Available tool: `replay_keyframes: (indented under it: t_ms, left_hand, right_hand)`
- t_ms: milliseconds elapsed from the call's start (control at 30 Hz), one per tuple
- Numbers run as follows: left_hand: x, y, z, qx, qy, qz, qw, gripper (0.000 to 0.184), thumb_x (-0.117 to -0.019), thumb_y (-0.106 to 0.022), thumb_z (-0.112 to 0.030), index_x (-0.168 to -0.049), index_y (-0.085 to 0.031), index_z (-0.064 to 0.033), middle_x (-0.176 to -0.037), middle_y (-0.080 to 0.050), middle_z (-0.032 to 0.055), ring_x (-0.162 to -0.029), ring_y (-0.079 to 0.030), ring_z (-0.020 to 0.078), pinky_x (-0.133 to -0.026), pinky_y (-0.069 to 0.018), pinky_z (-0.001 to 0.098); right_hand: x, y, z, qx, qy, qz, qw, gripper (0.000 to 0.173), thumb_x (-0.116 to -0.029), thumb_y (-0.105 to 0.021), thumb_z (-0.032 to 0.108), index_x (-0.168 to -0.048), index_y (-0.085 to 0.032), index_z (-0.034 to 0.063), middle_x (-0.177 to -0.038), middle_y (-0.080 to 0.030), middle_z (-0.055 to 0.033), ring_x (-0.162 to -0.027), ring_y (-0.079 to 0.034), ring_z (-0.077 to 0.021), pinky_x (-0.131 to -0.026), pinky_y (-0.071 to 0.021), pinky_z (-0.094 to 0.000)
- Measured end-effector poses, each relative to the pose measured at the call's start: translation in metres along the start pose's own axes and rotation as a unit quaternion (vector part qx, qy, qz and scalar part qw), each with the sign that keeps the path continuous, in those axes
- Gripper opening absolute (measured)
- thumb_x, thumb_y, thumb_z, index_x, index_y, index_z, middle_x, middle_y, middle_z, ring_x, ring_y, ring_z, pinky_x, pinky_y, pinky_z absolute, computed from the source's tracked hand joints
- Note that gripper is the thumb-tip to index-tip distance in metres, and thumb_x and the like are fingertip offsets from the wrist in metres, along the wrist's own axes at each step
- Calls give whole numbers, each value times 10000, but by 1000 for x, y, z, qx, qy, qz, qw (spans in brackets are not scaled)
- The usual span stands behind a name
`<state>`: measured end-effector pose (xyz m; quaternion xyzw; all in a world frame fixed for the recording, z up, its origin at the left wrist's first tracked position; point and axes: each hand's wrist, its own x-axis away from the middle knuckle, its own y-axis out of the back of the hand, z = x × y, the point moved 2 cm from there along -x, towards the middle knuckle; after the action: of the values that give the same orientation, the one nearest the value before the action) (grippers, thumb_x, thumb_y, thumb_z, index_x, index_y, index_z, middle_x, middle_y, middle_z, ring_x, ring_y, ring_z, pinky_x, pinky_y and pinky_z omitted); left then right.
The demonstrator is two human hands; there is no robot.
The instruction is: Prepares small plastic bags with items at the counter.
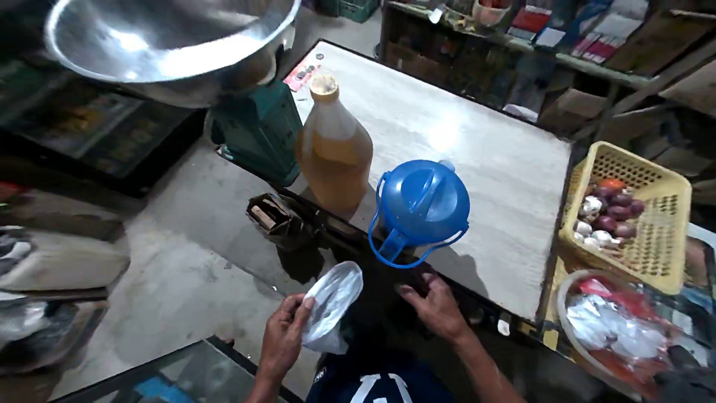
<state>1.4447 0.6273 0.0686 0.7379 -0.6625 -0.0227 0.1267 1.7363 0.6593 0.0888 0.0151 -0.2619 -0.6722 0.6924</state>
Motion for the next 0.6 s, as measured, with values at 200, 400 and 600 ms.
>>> replay_keyframes:
  t_ms: [200,400,600]
  left_hand:
    - [-17,-8,-20,31,-52,-30,998,170,-1053,-494,-126,-1111,-611,-16,-887,-690,-46,-757,-670,15,-699,-590,195]
    - [-38,-37,-22,94,-66,-7,993,148,-1054,-484,-80,-1115,-587,8,-874,-699,-40,-758,-686,28,-708,-608,220]
    - [-32,-50,10,88,-11,109,990,196,-1045,-525,-114,-1143,-604,36,-846,-694,-16,-725,-677,43,-682,-600,242]
  right_hand:
    - [-26,-48,12,-178,169,-66,967,482,-866,-801,112,-1262,-618,-93,-1225,-719,-100,-1175,-662,-71,-1037,-543,-237]
    - [5,-59,-5,-159,-18,-108,981,353,-921,-758,188,-1188,-686,-33,-1071,-753,-65,-987,-711,-69,-909,-592,-261]
    - [-6,-89,19,-97,-43,-84,991,415,-952,-715,270,-1199,-650,-57,-970,-707,-86,-882,-666,-85,-844,-561,-268]
